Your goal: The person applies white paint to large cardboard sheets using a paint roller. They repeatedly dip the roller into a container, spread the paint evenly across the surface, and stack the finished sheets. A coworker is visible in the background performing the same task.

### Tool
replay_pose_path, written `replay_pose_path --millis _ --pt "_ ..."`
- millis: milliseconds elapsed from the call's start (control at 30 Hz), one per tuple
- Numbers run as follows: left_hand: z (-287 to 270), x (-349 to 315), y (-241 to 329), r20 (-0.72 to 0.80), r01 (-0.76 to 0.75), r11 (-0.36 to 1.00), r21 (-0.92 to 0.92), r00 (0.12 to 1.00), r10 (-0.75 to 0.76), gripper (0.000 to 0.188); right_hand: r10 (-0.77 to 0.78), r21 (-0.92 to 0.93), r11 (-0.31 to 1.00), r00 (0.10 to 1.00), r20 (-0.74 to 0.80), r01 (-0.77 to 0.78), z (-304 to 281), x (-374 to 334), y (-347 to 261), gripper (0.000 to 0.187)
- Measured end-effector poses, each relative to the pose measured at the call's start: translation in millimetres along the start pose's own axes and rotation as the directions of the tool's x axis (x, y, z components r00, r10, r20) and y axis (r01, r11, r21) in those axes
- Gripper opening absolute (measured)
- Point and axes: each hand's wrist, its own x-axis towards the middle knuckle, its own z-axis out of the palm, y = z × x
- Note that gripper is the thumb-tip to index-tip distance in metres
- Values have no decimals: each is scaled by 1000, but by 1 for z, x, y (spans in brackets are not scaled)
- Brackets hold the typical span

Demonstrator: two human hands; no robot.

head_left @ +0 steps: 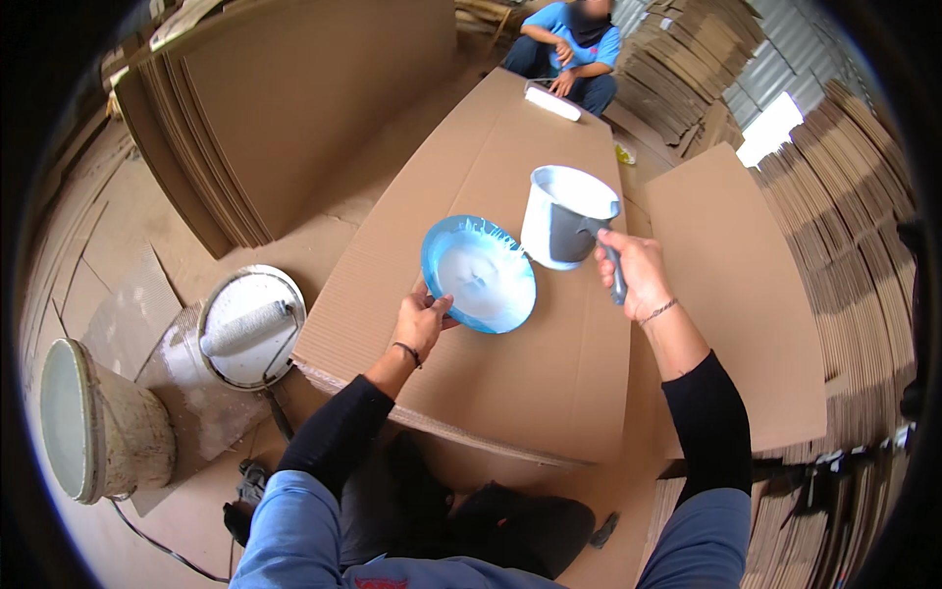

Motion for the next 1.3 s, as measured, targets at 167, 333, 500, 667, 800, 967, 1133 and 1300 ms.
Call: replay_pose_path --millis 167,333,500,667,800,967,1133,1300 --pt "-39 9 -19 21 -8 996 91 1000 6 47 -28 -93 995 993 -112 17 3 135 14 14" --pt "-51 7 -33 14 -143 981 134 990 143 54 -73 -303 953 979 -189 12 28 262 26 9" --pt "-54 3 -34 10 -141 965 223 990 143 54 -140 -355 934 958 -250 44 42 333 30 8" --pt "-49 2 -29 0 -163 965 206 986 167 53 -131 -413 911 961 -244 19 47 349 30 9" --pt "-49 2 -30 -5 -168 960 223 985 173 52 -134 -517 856 970 -204 9 35 329 33 11" --pt "-55 3 -40 -16 -180 933 312 981 195 50 -98 -422 906 989 -110 43 15 281 45 17" --pt "-57 13 -48 -5 -199 965 170 979 203 50 -70 -344 939 988 -137 19 10 224 63 15" --pt "-43 -3 -30 -25 -112 979 169 993 118 52 46 1 999 970 -238 -47 -9 168 72 10"
